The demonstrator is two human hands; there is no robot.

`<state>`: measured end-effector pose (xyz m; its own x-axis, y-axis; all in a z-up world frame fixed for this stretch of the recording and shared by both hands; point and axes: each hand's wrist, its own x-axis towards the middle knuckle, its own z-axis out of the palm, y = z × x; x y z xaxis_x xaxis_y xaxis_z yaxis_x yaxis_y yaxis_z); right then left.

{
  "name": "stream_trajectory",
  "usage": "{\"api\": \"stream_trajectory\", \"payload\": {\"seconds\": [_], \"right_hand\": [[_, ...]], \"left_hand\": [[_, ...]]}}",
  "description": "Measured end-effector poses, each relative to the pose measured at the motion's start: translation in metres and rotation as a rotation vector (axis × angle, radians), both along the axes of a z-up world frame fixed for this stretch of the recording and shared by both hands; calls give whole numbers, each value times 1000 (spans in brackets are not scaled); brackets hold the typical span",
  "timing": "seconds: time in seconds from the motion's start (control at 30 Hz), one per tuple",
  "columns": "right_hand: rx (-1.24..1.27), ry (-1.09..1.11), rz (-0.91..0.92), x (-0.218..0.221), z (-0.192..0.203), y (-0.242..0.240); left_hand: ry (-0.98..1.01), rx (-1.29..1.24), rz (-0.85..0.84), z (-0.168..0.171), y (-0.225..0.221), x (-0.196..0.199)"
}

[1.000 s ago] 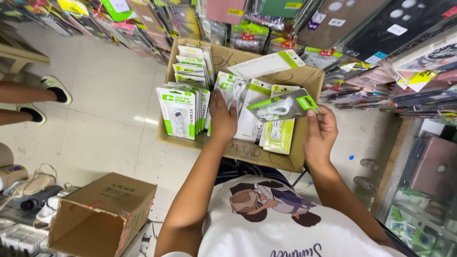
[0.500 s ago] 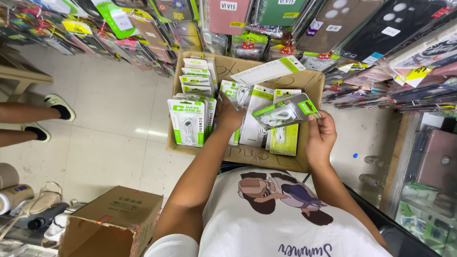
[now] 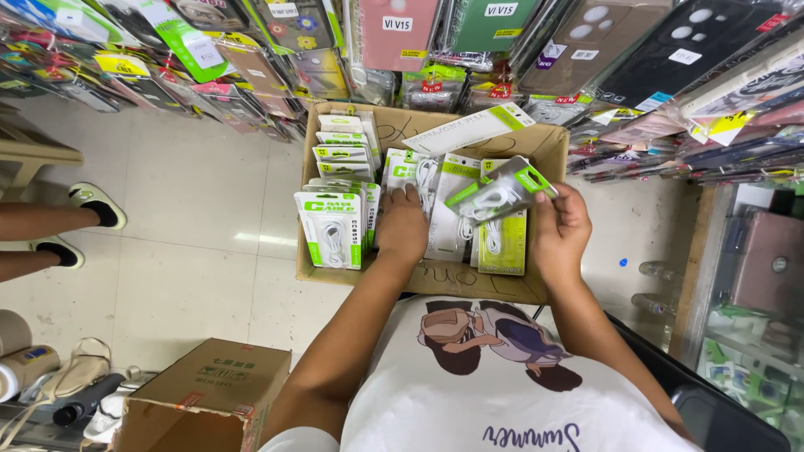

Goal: The recorder is sorting and inspecting packaged USB data cables inside a cardboard box on the floor of a store.

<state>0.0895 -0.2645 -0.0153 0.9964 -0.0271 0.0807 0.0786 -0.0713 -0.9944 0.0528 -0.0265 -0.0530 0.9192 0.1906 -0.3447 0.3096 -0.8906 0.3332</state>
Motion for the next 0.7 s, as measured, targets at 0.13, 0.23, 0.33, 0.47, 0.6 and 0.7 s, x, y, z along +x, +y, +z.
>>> {"api": "stream_trajectory", "payload": {"seconds": [0.13, 0.23, 0.33, 0.47, 0.6, 0.7], "right_hand": [[6, -47, 19, 27, -3, 3], [-57, -90, 68, 50, 4, 8], [-116, -144, 150, 71, 13, 10], [-128, -117, 179, 87, 16, -5], [-182, -103, 156, 92, 19, -18], [-372, -298, 167, 91, 24, -15]], "left_hand": [[-20, 140, -55, -13, -2, 1], [-9, 157, -68, -30, 0, 0], [22, 83, -47, -51, 4, -2], [37, 34, -17, -51, 7, -2], [32, -5, 5, -6, 3, 3], [-33, 80, -32, -45, -4, -3]]}}
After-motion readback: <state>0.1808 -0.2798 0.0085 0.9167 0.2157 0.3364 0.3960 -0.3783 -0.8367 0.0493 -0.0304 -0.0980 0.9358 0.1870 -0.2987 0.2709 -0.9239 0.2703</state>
